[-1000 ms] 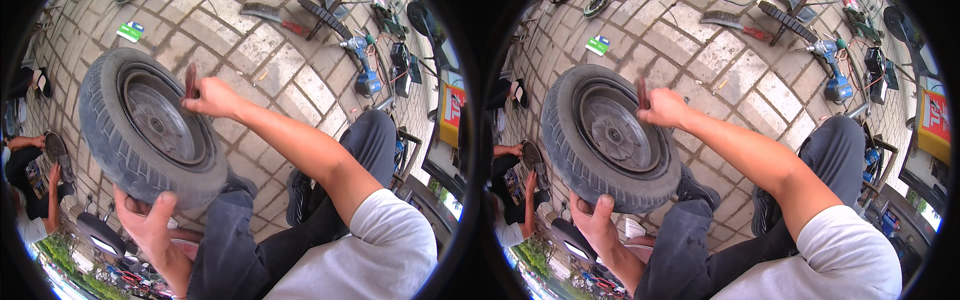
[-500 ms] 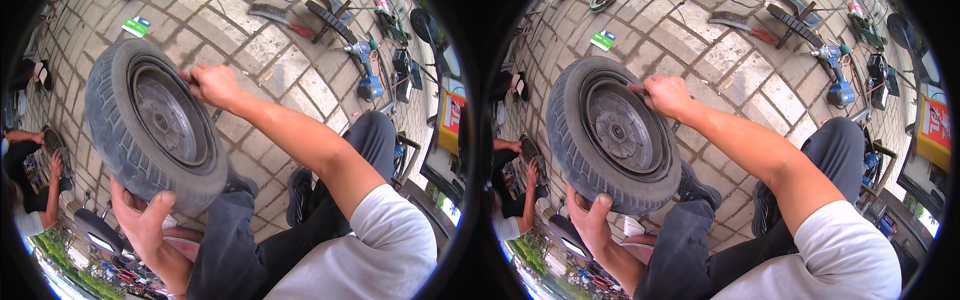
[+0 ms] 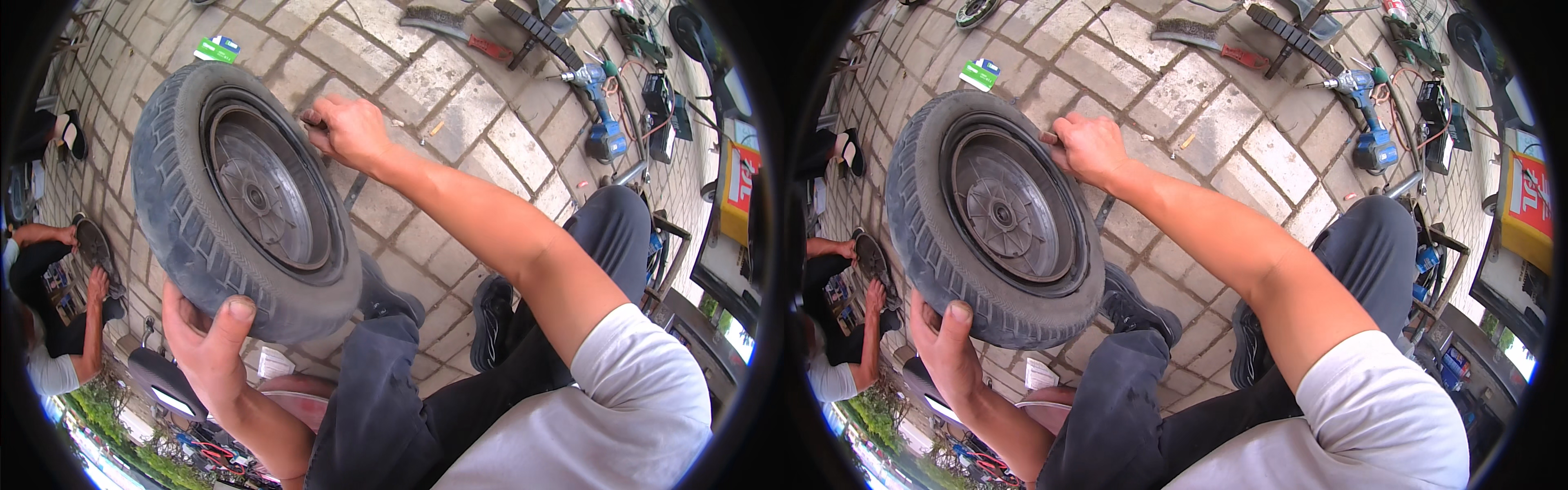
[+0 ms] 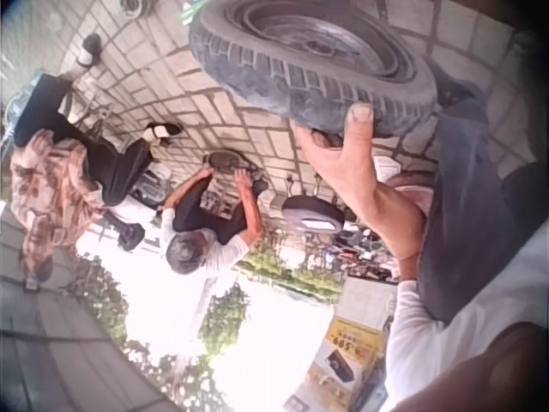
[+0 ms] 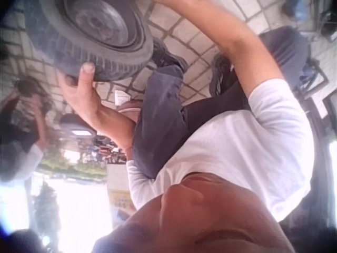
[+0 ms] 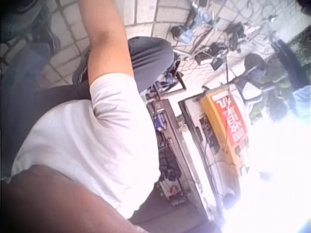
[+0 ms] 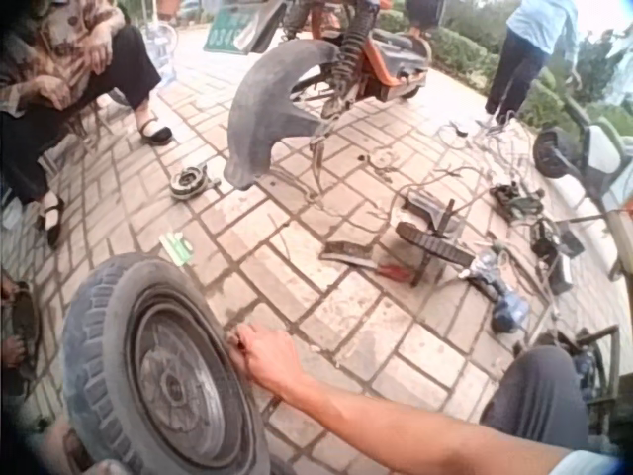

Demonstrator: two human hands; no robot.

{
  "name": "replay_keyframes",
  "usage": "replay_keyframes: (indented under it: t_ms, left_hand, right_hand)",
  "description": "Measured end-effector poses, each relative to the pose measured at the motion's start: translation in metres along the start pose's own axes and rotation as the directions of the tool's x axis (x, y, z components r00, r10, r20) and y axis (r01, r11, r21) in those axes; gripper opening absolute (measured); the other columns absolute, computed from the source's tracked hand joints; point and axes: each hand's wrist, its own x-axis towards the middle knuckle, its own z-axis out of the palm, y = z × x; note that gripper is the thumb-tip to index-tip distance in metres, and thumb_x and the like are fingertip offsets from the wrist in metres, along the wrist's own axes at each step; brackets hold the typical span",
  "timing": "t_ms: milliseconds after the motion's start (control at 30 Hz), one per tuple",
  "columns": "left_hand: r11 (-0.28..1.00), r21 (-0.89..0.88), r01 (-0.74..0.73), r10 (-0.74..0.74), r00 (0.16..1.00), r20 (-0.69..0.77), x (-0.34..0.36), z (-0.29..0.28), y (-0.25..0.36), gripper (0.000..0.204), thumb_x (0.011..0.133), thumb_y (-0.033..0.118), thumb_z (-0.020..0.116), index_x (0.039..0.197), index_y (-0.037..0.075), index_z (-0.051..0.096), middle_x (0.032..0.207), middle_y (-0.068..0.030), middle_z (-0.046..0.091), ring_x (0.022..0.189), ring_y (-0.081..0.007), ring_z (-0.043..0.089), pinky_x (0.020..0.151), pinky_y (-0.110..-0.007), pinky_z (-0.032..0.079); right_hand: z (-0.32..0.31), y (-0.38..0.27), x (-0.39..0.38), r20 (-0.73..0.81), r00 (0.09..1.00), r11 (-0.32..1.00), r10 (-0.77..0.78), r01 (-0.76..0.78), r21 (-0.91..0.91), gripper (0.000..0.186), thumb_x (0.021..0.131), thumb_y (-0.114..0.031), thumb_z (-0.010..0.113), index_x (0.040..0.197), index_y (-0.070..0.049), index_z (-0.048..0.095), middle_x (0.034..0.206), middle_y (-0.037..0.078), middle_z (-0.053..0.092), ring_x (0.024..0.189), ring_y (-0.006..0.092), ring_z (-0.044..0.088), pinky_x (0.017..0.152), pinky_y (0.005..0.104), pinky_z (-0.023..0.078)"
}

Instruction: The person sits on the floor and uses a tire iron to pry a tire off its rim. They then use a hammer and a screwdriver to remove the wheel hub bearing from the center of the rim.

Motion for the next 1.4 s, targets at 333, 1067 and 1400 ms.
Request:
replay_keyframes:
  t_ms: [333, 1067, 1400]
  left_hand:
    - [0.993, -0.083, -0.090, 0.086, 0.995, -0.052, -0.004, 0.008, -0.015, 0.094, 0.070, 0.030, 0.083, 0.141, -0.005, 0.033, 0.133, -0.0145, 0.048, 0.120, -0.0234, 0.049, 0.104, -0.035, 0.035]
    - [0.996, 0.086, 0.036, -0.029, 0.996, -0.089, -0.031, 0.015, -0.002, 0.092, 0.070, 0.030, 0.080, 0.140, -0.008, 0.034, 0.130, -0.0162, 0.051, 0.118, -0.0243, 0.050, 0.105, -0.034, 0.034]
    - [0.995, 0.099, 0.013, -0.008, 0.999, -0.053, -0.017, 0.010, -0.001, 0.095, 0.072, 0.033, 0.079, 0.142, -0.009, 0.031, 0.132, -0.0173, 0.050, 0.121, -0.0249, 0.048, 0.107, -0.035, 0.032]
  right_hand:
    - [-0.013, 0.023, -0.002, 0.097, 0.978, 0.950, 0.184, -0.203, 0.238, 0.017, 0.080, -0.021, 0.068, 0.084, -0.005, 0.065, 0.090, 0.011, 0.070, 0.080, 0.0297, 0.067, 0.071, 0.0388, 0.054]
    - [-0.014, -0.025, -0.050, 0.161, 0.984, 0.960, -0.083, 0.035, 0.278, 0.021, 0.078, -0.017, 0.064, 0.098, -0.011, 0.066, 0.083, 0.012, 0.064, 0.078, 0.0327, 0.064, 0.066, 0.0417, 0.054]
    - [-0.006, -0.032, -0.060, 0.476, 0.809, 0.929, -0.346, 0.222, 0.298, 0.022, 0.078, -0.022, 0.064, 0.099, -0.024, 0.068, 0.087, 0.007, 0.061, 0.074, 0.0290, 0.064, 0.061, 0.0420, 0.053]
